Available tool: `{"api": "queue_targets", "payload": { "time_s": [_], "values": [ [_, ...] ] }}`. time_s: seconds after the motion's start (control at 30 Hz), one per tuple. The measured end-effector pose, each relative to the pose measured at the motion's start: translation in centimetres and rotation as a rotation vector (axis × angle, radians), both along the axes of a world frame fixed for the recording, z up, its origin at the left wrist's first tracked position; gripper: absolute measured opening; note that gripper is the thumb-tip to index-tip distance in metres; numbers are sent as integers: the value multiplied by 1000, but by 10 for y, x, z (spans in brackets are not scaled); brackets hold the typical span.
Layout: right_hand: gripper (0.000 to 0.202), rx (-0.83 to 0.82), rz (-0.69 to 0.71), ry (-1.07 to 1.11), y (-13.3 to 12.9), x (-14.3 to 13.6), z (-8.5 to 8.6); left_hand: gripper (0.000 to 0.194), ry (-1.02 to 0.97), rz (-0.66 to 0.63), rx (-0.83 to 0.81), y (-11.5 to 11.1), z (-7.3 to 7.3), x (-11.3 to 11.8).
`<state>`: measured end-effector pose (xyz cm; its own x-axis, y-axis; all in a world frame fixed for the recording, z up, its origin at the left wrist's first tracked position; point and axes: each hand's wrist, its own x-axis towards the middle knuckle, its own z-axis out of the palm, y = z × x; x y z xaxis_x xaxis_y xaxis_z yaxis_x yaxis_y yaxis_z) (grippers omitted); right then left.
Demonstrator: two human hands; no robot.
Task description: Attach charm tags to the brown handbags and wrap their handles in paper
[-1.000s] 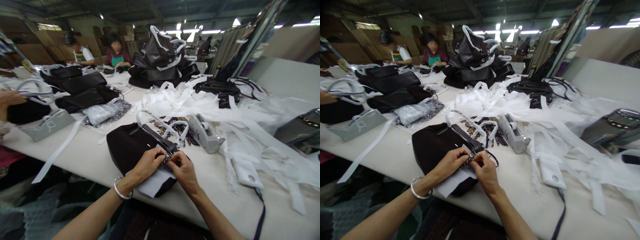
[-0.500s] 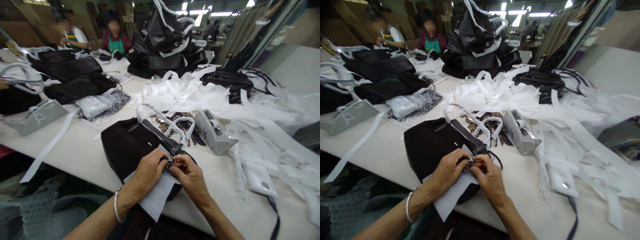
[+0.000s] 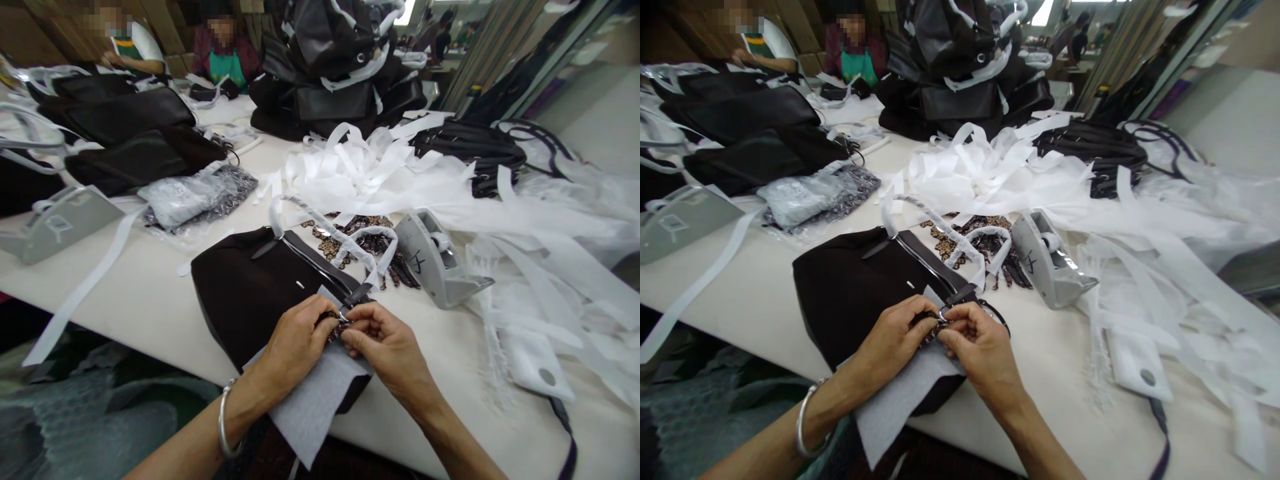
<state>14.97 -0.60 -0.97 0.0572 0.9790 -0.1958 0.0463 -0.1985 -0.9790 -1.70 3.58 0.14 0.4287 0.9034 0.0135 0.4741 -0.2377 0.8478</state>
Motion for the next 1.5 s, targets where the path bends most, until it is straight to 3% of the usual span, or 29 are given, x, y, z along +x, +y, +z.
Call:
{"api": "queue_targets", "payload": {
  "time_s": [0.3, 0.4, 0.53, 0.6, 0.93, 1.17, 1.5],
  "values": [
    [26, 16, 152, -158, 5, 8, 12, 10, 30, 0, -47, 0, -1, 0],
    [22, 115, 172, -404, 7, 7, 17, 11, 113, -12, 25, -2, -3, 1],
    [10, 366, 127, -852, 6, 0, 23, 13, 210, -22, 85, -5, -7, 1],
    [9, 435, 107, -963, 4, -3, 24, 14, 205, -23, 79, -5, -8, 1],
    [19, 538, 232, -1057, 1, -6, 24, 13, -46, -51, -213, 7, -1, -3],
    [22, 581, 358, -1055, 1, 3, 24, 13, -167, -68, -365, 11, -6, -6],
    [20, 588, 307, -1080, 5, -2, 25, 14, -228, -86, -442, 10, -10, -7]
  ]
}}
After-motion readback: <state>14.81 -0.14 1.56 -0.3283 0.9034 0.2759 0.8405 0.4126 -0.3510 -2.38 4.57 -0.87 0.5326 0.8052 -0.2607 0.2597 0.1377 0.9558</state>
